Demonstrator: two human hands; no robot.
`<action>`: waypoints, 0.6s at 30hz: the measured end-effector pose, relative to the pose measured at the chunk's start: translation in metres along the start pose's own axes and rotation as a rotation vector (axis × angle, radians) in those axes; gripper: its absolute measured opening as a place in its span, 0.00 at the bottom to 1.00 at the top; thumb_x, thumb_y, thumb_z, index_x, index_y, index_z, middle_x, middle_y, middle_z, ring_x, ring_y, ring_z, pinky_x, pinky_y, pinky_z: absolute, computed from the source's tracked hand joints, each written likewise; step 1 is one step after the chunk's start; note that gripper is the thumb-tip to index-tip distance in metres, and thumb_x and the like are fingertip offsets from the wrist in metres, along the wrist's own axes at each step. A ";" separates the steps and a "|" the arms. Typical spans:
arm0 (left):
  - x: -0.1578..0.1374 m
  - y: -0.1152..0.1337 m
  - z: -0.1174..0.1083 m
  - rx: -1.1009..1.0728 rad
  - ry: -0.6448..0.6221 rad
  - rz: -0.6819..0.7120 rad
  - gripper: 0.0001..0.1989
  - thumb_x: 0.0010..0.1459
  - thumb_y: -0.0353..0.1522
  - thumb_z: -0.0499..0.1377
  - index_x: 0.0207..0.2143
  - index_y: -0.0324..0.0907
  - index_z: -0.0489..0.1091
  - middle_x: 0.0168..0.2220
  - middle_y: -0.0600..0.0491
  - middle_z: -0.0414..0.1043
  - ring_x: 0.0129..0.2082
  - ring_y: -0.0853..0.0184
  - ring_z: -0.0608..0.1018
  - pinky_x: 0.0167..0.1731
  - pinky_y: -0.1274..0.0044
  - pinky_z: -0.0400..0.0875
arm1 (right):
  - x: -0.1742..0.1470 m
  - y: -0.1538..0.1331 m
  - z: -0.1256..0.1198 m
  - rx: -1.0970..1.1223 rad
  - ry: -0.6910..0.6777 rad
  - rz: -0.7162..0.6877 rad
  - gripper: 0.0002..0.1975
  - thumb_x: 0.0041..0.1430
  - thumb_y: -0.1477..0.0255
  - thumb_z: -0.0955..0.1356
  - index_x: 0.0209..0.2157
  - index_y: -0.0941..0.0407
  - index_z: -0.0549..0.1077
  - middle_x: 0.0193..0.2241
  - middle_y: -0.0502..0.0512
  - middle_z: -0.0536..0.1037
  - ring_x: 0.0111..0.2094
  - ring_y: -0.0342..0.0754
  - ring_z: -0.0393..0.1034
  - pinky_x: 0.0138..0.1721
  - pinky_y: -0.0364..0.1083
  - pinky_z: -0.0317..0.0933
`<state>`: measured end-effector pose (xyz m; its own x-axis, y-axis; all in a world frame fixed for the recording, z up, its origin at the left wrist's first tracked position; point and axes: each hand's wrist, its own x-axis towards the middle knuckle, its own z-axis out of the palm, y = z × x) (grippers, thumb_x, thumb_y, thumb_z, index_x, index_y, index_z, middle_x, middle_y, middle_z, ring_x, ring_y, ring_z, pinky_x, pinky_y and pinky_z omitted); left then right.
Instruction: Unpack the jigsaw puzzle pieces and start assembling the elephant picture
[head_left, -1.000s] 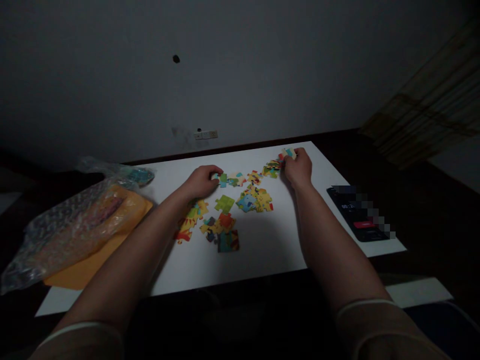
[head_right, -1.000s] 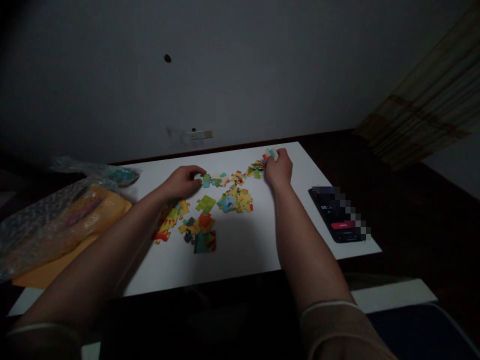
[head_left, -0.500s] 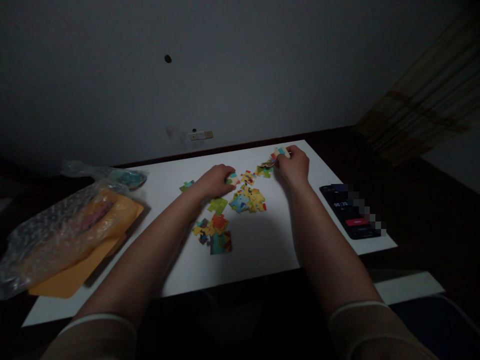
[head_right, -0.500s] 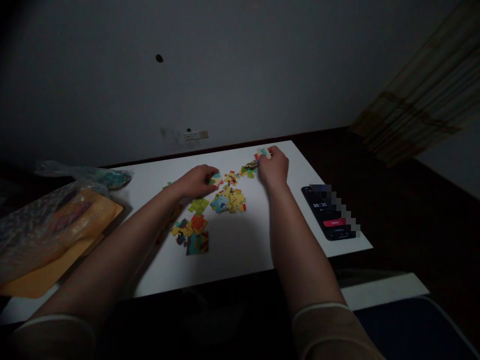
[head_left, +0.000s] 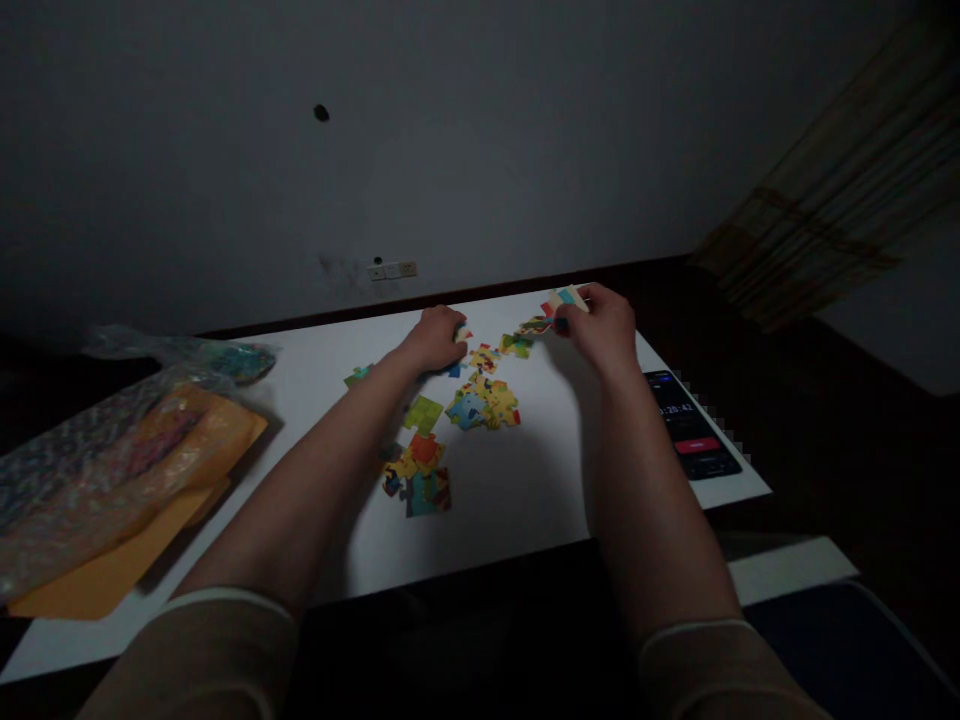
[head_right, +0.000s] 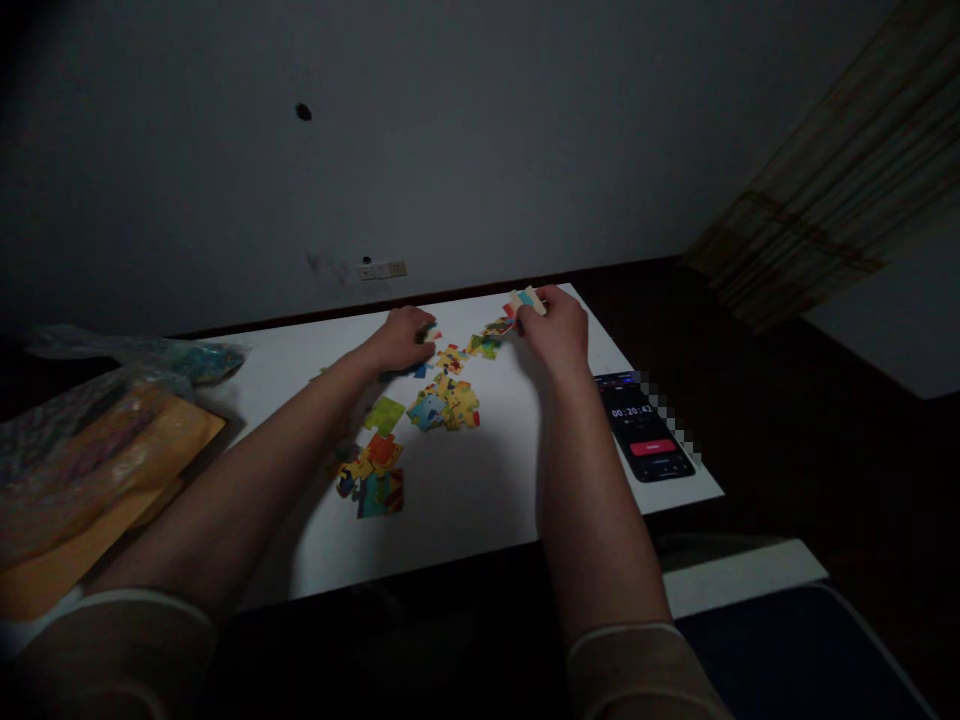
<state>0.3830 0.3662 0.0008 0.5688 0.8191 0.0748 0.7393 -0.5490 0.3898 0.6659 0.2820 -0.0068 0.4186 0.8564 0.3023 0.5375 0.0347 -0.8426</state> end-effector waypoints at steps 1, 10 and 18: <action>-0.009 0.010 -0.001 0.023 -0.001 0.025 0.28 0.59 0.34 0.64 0.62 0.37 0.78 0.65 0.37 0.75 0.68 0.43 0.73 0.73 0.54 0.65 | -0.001 -0.001 -0.005 0.043 -0.004 0.023 0.10 0.55 0.68 0.74 0.40 0.54 0.81 0.36 0.58 0.84 0.38 0.58 0.81 0.40 0.54 0.78; -0.114 0.068 0.003 0.165 -0.249 0.175 0.24 0.68 0.36 0.64 0.64 0.38 0.74 0.63 0.36 0.74 0.64 0.45 0.76 0.66 0.57 0.75 | -0.038 -0.019 -0.049 0.100 -0.534 0.234 0.10 0.50 0.67 0.78 0.35 0.53 0.81 0.30 0.55 0.84 0.29 0.52 0.79 0.31 0.48 0.73; -0.143 0.072 0.011 -0.035 -0.188 0.308 0.28 0.59 0.30 0.69 0.63 0.43 0.74 0.64 0.38 0.74 0.66 0.45 0.75 0.68 0.55 0.74 | -0.055 0.009 -0.049 -0.306 -0.506 0.024 0.12 0.63 0.66 0.70 0.44 0.54 0.84 0.41 0.59 0.88 0.41 0.56 0.81 0.42 0.49 0.72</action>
<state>0.3582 0.2077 0.0081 0.8219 0.5691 0.0250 0.5116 -0.7567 0.4071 0.6833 0.2104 -0.0089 0.0723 0.9970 -0.0282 0.7503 -0.0730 -0.6571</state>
